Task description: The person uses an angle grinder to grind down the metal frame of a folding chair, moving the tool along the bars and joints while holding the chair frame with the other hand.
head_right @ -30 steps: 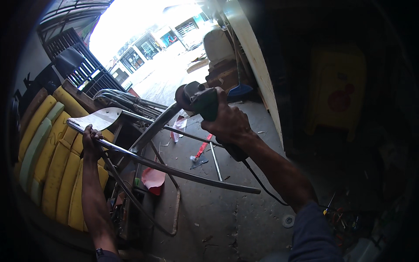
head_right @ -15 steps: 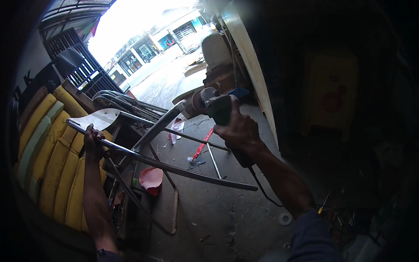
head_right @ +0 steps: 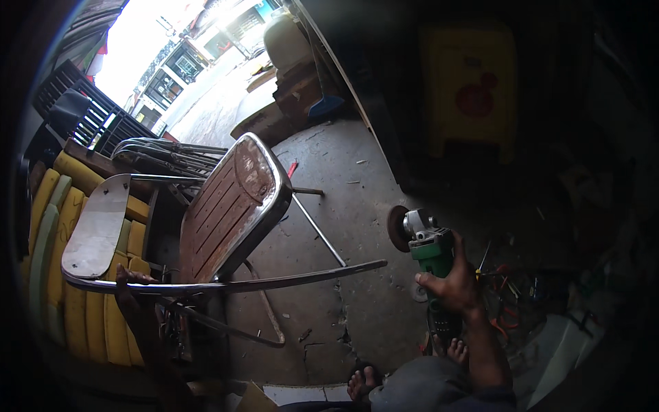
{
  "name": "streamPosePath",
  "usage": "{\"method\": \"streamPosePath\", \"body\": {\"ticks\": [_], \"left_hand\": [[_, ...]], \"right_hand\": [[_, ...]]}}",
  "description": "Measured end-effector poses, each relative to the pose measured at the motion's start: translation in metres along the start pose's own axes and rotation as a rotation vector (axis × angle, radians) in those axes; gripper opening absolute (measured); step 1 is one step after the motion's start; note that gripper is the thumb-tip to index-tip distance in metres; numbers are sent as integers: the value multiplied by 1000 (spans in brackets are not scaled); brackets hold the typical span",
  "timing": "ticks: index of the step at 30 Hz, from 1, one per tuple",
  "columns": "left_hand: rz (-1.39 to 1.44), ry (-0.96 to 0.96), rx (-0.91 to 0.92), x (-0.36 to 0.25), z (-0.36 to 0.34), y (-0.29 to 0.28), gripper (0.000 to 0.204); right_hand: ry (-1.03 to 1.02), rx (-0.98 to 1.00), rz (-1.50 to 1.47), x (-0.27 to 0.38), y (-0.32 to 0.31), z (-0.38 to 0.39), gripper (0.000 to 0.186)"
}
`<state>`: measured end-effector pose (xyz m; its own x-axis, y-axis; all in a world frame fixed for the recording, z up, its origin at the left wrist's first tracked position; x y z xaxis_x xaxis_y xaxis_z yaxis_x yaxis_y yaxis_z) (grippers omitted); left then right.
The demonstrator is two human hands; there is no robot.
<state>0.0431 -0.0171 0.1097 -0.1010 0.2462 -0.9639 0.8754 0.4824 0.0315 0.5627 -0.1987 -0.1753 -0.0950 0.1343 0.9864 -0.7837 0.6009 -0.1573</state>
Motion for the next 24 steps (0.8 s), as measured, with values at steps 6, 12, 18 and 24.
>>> {"method": "streamPosePath", "body": {"ticks": [6,12,18,24], "left_hand": [[283,44,305,22,66,-12,36],[447,-11,206,9,53,-31,40],[449,-30,129,19,45,-41,41],[468,3,161,9,45,-43,41]], "right_hand": [[31,2,368,-31,1,12,101],[67,299,528,-57,52,43,104],[-99,636,577,-14,132,59,99],[-204,859,552,59,188,67,101]]}}
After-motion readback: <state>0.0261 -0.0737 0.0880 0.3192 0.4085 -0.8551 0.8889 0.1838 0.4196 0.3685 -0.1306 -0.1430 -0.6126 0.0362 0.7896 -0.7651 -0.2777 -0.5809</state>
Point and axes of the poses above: each hand's wrist, its own z-axis away from the middle knuckle, its own y-axis out of the palm, x = y × z, the point moved 9 cm from there along -z, towards the middle knuckle, and after that the axes turned 9 degrees about -x, right-handed, at the moved point
